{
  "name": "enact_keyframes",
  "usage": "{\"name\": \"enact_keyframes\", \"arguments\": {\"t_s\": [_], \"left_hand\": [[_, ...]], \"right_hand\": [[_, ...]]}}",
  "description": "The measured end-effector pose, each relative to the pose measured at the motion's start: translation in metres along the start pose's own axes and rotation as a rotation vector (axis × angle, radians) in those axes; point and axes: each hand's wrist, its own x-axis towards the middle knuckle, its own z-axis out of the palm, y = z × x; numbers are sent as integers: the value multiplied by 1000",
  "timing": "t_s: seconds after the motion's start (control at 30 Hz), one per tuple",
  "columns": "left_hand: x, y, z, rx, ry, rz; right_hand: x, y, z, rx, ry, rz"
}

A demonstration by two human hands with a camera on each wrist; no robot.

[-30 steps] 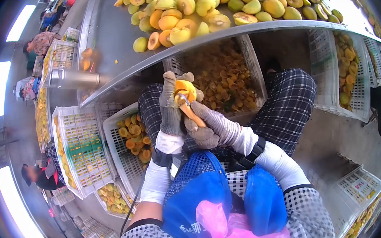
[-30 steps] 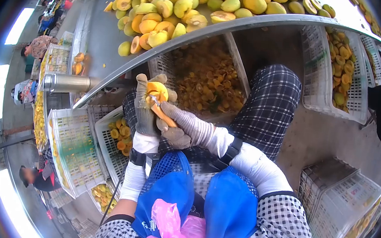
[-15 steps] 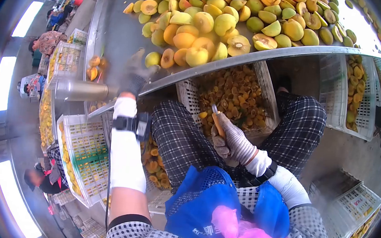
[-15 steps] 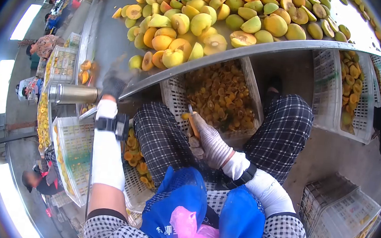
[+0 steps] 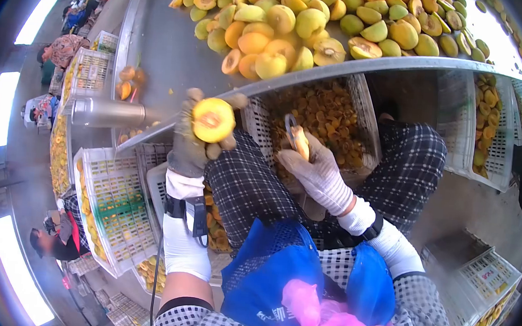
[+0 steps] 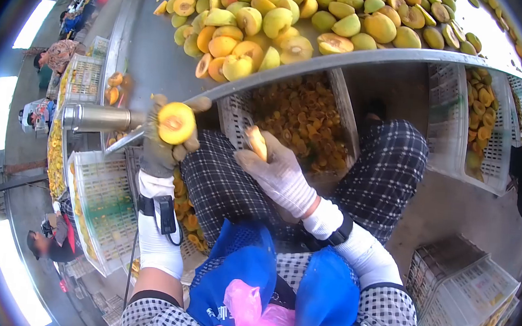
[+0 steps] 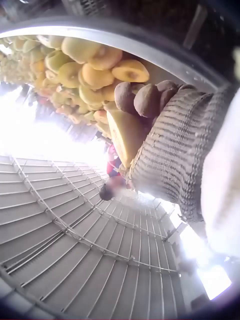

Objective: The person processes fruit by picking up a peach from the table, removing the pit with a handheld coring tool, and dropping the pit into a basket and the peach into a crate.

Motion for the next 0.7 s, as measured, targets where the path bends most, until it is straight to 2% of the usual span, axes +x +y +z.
{"name": "enact_keyframes", "arguments": {"t_s": [0.03, 0.1, 0.13, 0.17, 0.23, 0.27, 0.3, 0.37, 0.4, 0.43, 0.5, 0.53, 0.57, 0.63, 0.67, 0.7], "left_hand": [[-5, -15, 10, 66, -13, -73], [-11, -46, 9, 202, -73, -241], [-10, -58, 12, 337, -68, -330], [-14, -59, 22, 336, -74, -331], [-21, -52, 47, 281, -120, -114], [-22, -63, 54, 357, -17, 140], [-9, -95, 53, 399, 141, 496], [-13, -117, 78, 62, 167, 503], [-6, -121, 71, -229, 0, 472], [-6, -124, 66, -228, 3, 469], [-14, -112, 77, -275, 352, 339], [-16, -108, 70, -207, 243, 336], [-17, -105, 68, -207, 247, 337], [-20, -98, 67, -95, 179, 331], [-17, -98, 62, -50, 160, 330], [-16, -98, 60, -44, 159, 327]], "right_hand": [[0, 2, 0, -98, 4, -140], [-1, -5, 0, -78, -67, -169], [-3, -7, 0, -86, -94, -96], [-6, -10, 2, -89, -89, -96], [-10, -18, 4, 191, 4, 42], [-8, -19, -2, 312, 38, 377], [-10, -14, 0, 317, 33, 366], [-14, 3, 12, 339, 40, 198], [-16, 6, 21, 304, 102, 6], [-16, 14, 17, 307, 102, 11], [-16, 31, 5, -33, 56, -99], [-19, 35, -3, -145, -9, -117], [-20, 33, -5, -144, -13, -115], [-23, 30, -4, -418, -51, -143], [-21, 31, 1, -494, -1, -226], [-22, 29, 0, -488, 3, -226]]}}
